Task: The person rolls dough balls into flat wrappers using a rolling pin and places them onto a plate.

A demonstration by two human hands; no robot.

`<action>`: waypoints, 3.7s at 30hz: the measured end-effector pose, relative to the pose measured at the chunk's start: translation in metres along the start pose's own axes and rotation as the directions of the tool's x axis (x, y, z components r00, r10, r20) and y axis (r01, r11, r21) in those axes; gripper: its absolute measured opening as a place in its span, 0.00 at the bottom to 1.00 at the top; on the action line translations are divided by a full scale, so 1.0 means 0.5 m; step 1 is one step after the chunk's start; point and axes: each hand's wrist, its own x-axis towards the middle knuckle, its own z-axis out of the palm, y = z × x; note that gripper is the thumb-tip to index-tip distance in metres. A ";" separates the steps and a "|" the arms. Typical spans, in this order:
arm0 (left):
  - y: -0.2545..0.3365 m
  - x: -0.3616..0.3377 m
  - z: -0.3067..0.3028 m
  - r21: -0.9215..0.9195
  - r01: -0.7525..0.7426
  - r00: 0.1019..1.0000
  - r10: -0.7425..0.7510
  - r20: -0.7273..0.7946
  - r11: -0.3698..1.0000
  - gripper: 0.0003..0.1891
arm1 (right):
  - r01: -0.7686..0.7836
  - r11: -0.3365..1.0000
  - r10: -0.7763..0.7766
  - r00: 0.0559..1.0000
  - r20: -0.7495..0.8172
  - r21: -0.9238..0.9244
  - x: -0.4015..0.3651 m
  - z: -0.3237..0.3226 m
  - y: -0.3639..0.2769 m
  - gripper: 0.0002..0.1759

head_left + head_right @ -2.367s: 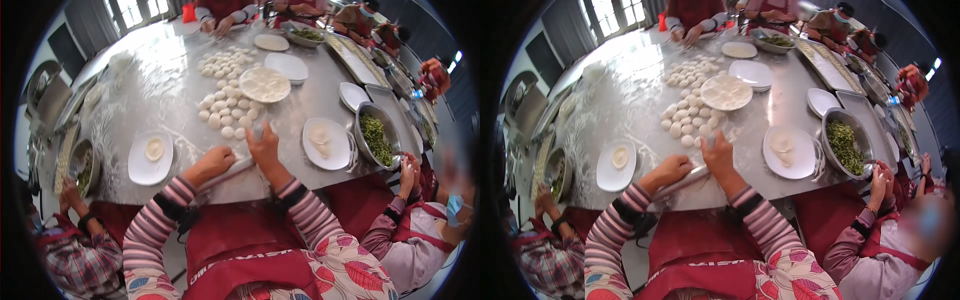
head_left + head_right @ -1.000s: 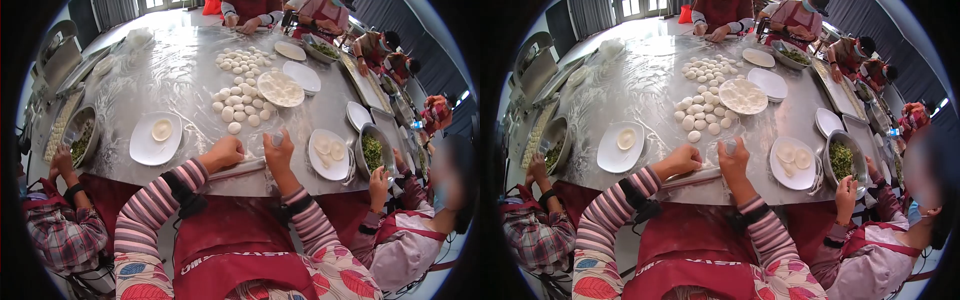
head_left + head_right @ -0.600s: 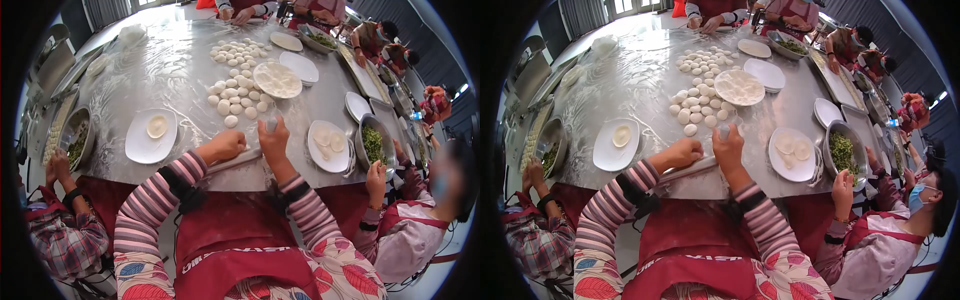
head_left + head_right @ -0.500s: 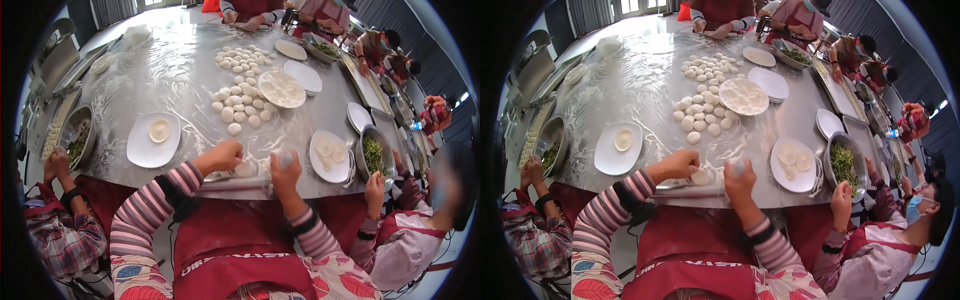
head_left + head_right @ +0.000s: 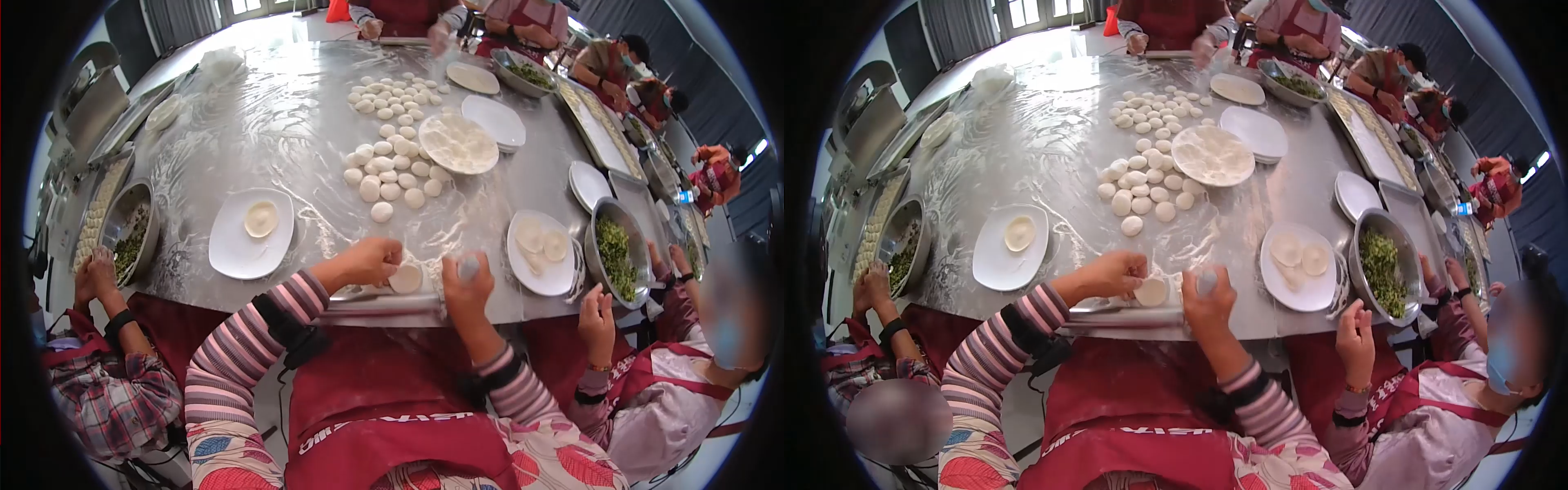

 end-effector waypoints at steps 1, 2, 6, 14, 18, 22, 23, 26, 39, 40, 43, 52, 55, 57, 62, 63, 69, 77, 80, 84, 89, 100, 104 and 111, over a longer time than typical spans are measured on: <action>-0.006 0.007 0.003 0.142 -0.080 0.995 0.087 -0.041 0.987 0.05 | 0.039 0.997 -0.040 0.999 -0.012 -0.062 0.026 0.020 -0.004 0.13; -0.005 0.013 0.006 0.286 -0.161 0.980 0.188 -0.070 0.945 0.06 | 0.083 0.989 -0.087 0.996 -0.024 -0.125 0.051 0.034 -0.007 0.13; 0.016 0.027 0.009 0.315 -0.078 0.982 0.129 -0.142 0.946 0.06 | 0.161 0.985 -0.161 0.987 0.002 -0.056 0.096 0.083 0.027 0.14; -0.003 0.008 0.012 0.126 -0.004 1.000 0.007 -0.023 0.992 0.07 | 0.130 0.986 -0.136 0.989 -0.056 -0.101 0.036 0.032 0.022 0.14; -0.001 0.046 0.015 0.364 -0.063 0.981 0.125 -0.150 0.929 0.06 | 0.204 0.976 -0.208 0.977 -0.044 -0.081 0.102 0.089 0.017 0.14; 0.010 0.013 0.004 0.437 -0.133 0.983 0.174 -0.054 0.890 0.06 | 0.131 0.987 -0.134 0.991 -0.018 -0.089 0.030 0.021 0.010 0.15; 0.008 0.005 0.005 0.242 -0.041 0.997 0.056 -0.058 0.969 0.06 | 0.101 0.993 -0.102 0.994 -0.022 -0.066 0.010 0.005 0.007 0.15; 0.000 -0.002 0.016 0.159 -0.030 1.000 0.029 0.007 0.987 0.07 | 0.152 0.985 -0.157 0.986 -0.061 -0.079 0.032 0.026 0.019 0.14; 0.014 -0.012 0.026 0.222 -0.004 0.994 0.029 -0.109 0.975 0.10 | 0.083 0.994 -0.087 0.994 -0.060 -0.068 0.031 0.038 0.016 0.14; 0.023 -0.002 0.024 0.283 -0.067 0.980 0.117 -0.163 0.957 0.10 | 0.137 0.988 -0.143 0.987 -0.069 -0.074 0.067 0.061 0.024 0.14; 0.020 0.023 0.019 0.279 -0.031 0.983 0.080 -0.165 0.960 0.11 | 0.164 0.980 -0.167 0.986 -0.019 -0.110 0.099 0.087 0.024 0.14; 0.010 -0.003 0.028 0.244 -0.039 0.983 0.081 -0.167 0.969 0.08 | 0.100 0.989 -0.105 0.993 -0.045 -0.113 0.045 0.036 0.009 0.13; 0.015 0.026 0.032 0.279 0.006 0.963 0.069 -0.259 0.960 0.08 | 0.163 0.985 -0.164 0.986 -0.008 -0.057 0.099 0.087 0.031 0.13; 0.012 0.021 0.020 0.283 -0.020 0.975 0.082 -0.208 0.959 0.08 | 0.166 0.982 -0.170 0.984 -0.046 -0.086 0.081 0.073 0.026 0.13; -0.013 -0.003 0.009 0.134 -0.001 0.985 0.024 -0.168 0.991 0.09 | 0.046 0.997 -0.048 0.998 -0.040 -0.057 -0.026 -0.014 0.011 0.15; -0.007 -0.011 0.009 0.176 -0.029 0.990 0.053 -0.131 0.984 0.09 | 0.098 0.992 -0.104 0.991 -0.080 -0.078 -0.012 0.000 0.016 0.15; 0.002 0.005 0.002 0.292 -0.017 0.987 0.062 -0.145 0.956 0.09 | 0.198 0.976 -0.205 0.975 -0.080 -0.090 0.095 0.100 0.032 0.13; 0.046 0.070 -0.009 0.208 -0.111 0.993 0.099 0.066 0.972 0.06 | 0.054 0.998 -0.053 0.998 -0.021 0.034 -0.027 -0.038 0.001 0.14; 0.151 0.165 0.011 0.040 -0.233 0.969 0.229 0.092 0.972 0.08 | 0.053 0.996 -0.053 0.999 0.004 0.075 -0.025 -0.043 -0.002 0.13; 0.210 0.254 0.042 -0.219 -0.311 0.945 0.277 -0.172 0.925 0.11 | 0.098 0.990 -0.095 0.995 -0.032 0.105 -0.020 -0.032 0.013 0.13; 0.063 0.194 0.051 0.849 0.006 0.909 0.351 -0.226 0.529 0.13 | 0.102 0.987 -0.102 0.995 -0.012 0.121 -0.018 -0.040 0.003 0.13; 0.002 0.051 -0.008 0.349 0.038 0.986 0.023 -0.168 0.936 0.12 | 0.083 0.993 -0.087 0.995 0.047 0.084 -0.007 -0.032 -0.012 0.14; 0.000 0.011 0.012 0.331 0.078 0.971 0.003 -0.238 0.940 0.11 | 0.192 0.981 -0.192 0.981 0.006 -0.016 0.046 0.013 -0.020 0.14; -0.016 -0.004 0.026 0.327 0.047 0.950 0.059 -0.306 0.944 0.09 | 0.153 0.984 -0.156 0.987 -0.031 -0.090 0.043 0.041 0.039 0.14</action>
